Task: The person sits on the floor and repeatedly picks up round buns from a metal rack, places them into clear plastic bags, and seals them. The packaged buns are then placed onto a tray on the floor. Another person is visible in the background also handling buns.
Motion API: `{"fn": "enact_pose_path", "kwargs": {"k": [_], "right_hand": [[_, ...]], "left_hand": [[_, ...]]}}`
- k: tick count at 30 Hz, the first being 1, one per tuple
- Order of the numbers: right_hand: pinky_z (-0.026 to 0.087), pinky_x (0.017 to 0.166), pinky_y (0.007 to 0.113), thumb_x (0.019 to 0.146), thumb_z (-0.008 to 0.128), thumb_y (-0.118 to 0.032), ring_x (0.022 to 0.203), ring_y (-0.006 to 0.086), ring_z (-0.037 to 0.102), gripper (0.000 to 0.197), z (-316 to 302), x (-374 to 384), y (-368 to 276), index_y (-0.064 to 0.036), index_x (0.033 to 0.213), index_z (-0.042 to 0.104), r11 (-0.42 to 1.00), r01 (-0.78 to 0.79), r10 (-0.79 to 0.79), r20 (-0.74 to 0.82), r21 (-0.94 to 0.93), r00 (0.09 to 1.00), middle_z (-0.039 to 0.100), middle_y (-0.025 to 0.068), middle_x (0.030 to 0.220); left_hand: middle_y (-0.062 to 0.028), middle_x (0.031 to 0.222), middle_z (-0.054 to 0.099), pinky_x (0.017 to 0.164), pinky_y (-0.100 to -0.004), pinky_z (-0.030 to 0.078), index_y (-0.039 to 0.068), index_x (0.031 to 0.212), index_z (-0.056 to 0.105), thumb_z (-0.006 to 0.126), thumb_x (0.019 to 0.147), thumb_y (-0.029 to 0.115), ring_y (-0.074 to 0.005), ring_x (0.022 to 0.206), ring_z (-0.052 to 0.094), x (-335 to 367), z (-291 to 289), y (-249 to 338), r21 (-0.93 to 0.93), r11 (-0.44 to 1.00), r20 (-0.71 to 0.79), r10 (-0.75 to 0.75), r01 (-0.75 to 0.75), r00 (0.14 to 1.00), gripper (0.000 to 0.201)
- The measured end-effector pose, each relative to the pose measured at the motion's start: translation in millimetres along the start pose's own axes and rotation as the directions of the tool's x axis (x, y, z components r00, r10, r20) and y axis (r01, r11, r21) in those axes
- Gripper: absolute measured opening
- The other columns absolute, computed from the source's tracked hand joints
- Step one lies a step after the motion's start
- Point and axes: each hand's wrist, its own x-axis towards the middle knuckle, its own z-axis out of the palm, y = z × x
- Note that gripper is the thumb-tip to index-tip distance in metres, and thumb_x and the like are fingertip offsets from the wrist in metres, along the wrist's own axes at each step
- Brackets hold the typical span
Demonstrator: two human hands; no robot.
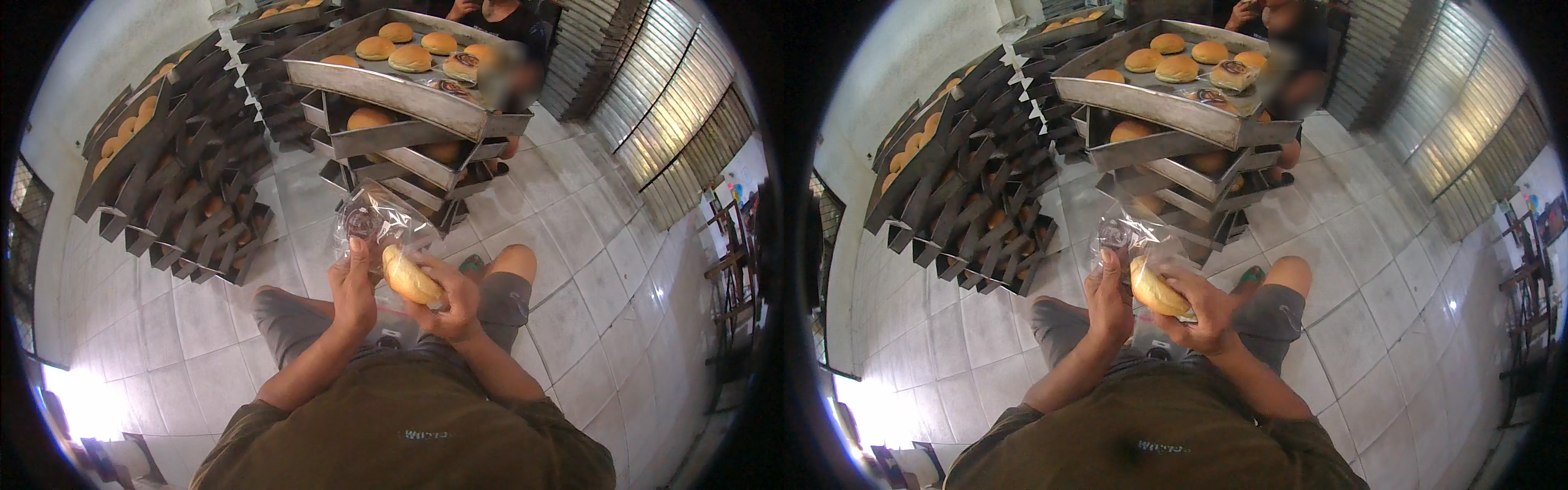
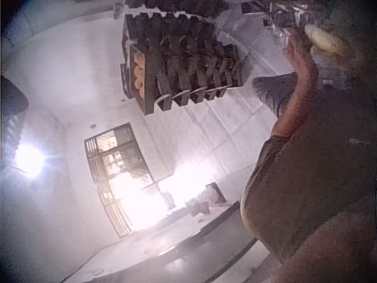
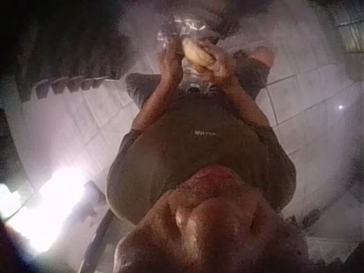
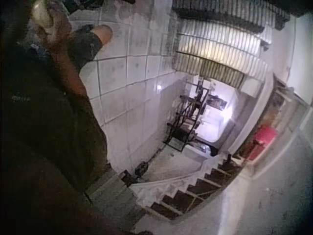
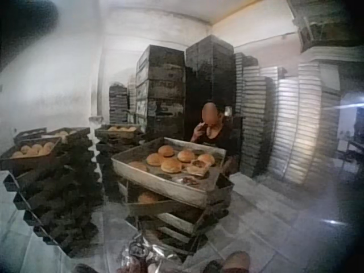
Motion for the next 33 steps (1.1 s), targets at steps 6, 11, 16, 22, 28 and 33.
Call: {"fn": "enact_pose_path", "kwargs": {"k": [6,11,16,22,28,33], "right_hand": [[0.058,0.083,0.031,0.094,0.072,-0.015,0.096,0.0156,0.069,0.033,4,7,-6,0.0029,0.12,0.062,0.28,-0.627,0.835,0.138,0.727,0.533,0.069,0.011,0.114],[0.056,0.088,0.03,0.092,0.074,-0.014,0.101,0.0141,0.067,0.039,6,7,-2,0.0049,0.125,0.062,0.302,-0.695,0.828,0.182,0.653,0.531,0.069,0.0103,0.115],[0.054,0.093,0.031,0.092,0.074,-0.015,0.106,0.0154,0.066,0.044,9,-7,3,0.0046,0.129,0.061,0.07,-0.639,0.851,0.288,0.766,0.438,0.069,0.0108,0.119],[0.055,0.087,0.038,0.09,0.073,-0.019,0.101,0.0297,0.07,0.031,30,-22,-24,-0.0035,0.117,0.07,0.875,-0.449,0.41,0.218,0.18,0.886,0.07,0.014,0.116],[0.055,0.071,0.038,0.081,0.079,-0.02,0.081,0.0301,0.068,0.031,7,-12,-7,-0.0056,0.107,0.074,0.953,-0.261,0.273,0.06,-0.156,0.96,0.07,0.0108,0.093],[0.052,0.065,0.041,0.079,0.075,-0.021,0.076,0.0302,0.066,0.02,12,-19,-1,-0.0096,0.095,0.072,0.951,-0.287,0.293,0.039,-0.117,0.955,0.066,0.0091,0.086]], "left_hand": [[-0.0128,0.117,0.069,0.094,-0.0336,0.052,-0.008,0.125,0.062,0.053,0.107,0.038,-0.0177,0.105,0.065,-5,-15,-12,0.048,0.999,0.017,-0.008,0.007,1.0,0.05],[-0.0148,0.117,0.068,0.097,-0.0351,0.052,-0.011,0.129,0.056,0.078,0.091,0.017,-0.0203,0.111,0.064,-7,-17,-5,0.121,0.993,0.184,-0.028,0.006,0.983,0.053],[-0.017,0.135,0.057,0.103,-0.045,0.048,0.0,0.146,0.04,0.08,0.087,0.021,-0.0286,0.123,0.057,-9,-24,-10,0.282,0.95,0.182,-0.188,0.132,0.965,0.074],[-0.0171,0.144,0.051,0.101,-0.046,0.049,0.006,0.146,0.044,0.037,0.099,0.07,-0.0316,0.127,0.054,-14,-70,-35,-0.179,0.942,0.267,-0.231,0.284,0.936,0.08],[-0.0126,0.137,0.056,0.099,-0.0458,0.052,0.006,0.137,0.051,0.037,0.101,0.067,-0.0287,0.124,0.056,-26,-47,-26,-0.312,0.8,0.134,-0.496,0.512,0.858,0.073],[-0.0109,0.132,0.059,0.102,-0.0387,0.047,0.004,0.139,0.048,0.054,0.103,0.042,-0.0235,0.121,0.057,-50,-15,9,0.177,0.887,0.327,-0.463,0.427,0.824,0.053]]}}
